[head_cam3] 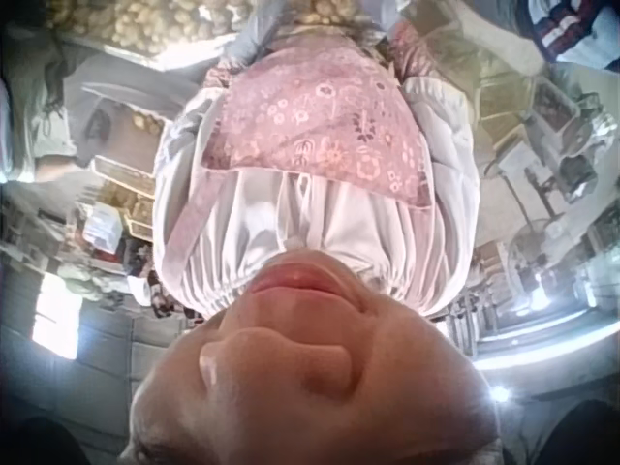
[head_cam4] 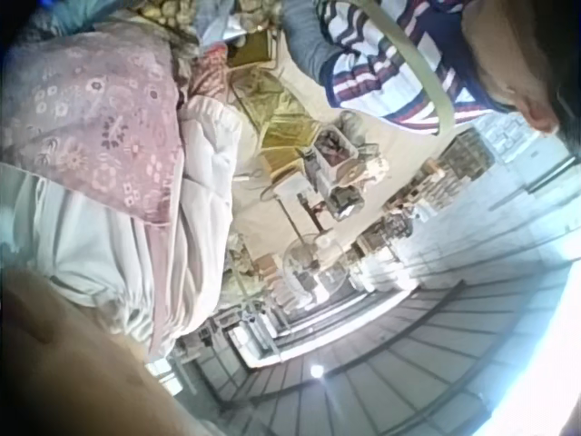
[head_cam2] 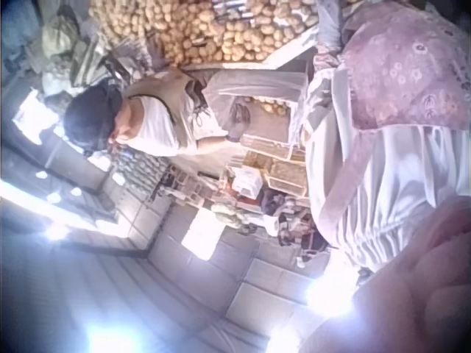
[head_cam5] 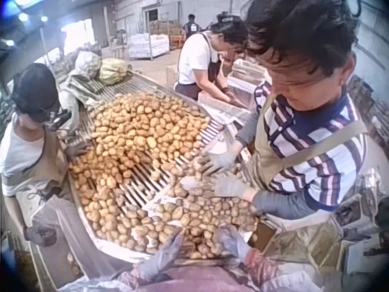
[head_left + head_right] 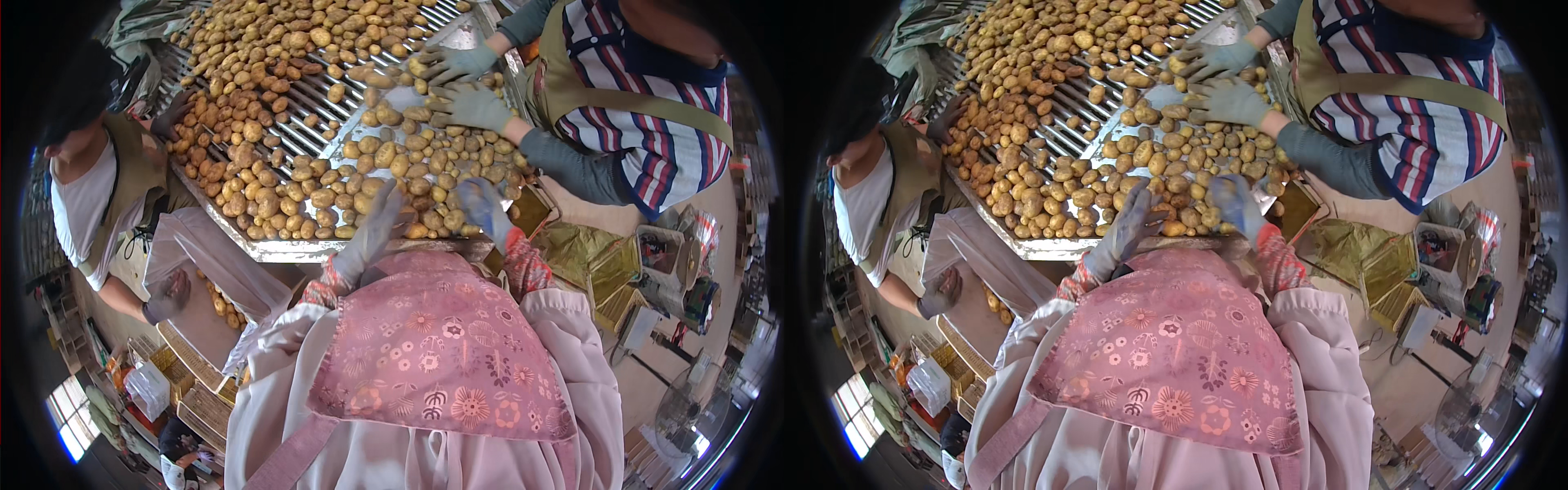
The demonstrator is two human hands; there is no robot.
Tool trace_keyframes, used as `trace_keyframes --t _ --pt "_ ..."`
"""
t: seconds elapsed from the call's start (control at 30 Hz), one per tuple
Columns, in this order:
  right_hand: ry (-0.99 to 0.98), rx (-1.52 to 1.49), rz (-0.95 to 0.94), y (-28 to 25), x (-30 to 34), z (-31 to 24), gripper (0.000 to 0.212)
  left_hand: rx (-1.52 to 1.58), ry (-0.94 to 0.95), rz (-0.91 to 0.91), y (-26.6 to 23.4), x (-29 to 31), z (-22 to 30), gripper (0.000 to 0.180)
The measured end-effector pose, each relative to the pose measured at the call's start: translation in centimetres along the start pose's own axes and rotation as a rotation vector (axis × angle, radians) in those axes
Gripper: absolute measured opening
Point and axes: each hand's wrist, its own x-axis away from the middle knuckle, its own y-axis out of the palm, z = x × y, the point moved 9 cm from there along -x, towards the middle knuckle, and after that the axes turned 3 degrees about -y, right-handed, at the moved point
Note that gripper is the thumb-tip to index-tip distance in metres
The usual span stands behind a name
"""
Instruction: The person sorts potatoes by hand on a metal table, picking them up and placing them into a cardboard box or a plastic crate. The person also moves potatoes aside on the table and turns them over.
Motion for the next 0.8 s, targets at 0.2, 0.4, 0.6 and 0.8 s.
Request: trace_keyframes --t 0.2,0.4,0.6,0.8 --pt "-0.367 0.707 -0.259 11.9 0.7 -1.5 0.052 0.876 -0.114 -0.202 0.3 -3.7 -1.0 0.039" --pt "-0.361 1.374 -0.172 0.5 4.1 1.5 0.032 1.050 -0.112 -0.109 -0.9 -1.4 1.9 0.043" --pt "-0.651 0.773 0.073 -0.3 0.0 -2.1 0.016 0.058 0.021 -0.209 -3.5 -5.2 3.7 0.037" --pt "-0.709 1.408 -0.208 9.8 0.2 2.0 0.028 -1.560 0.150 0.131 -4.7 -12.4 9.1 0.033"
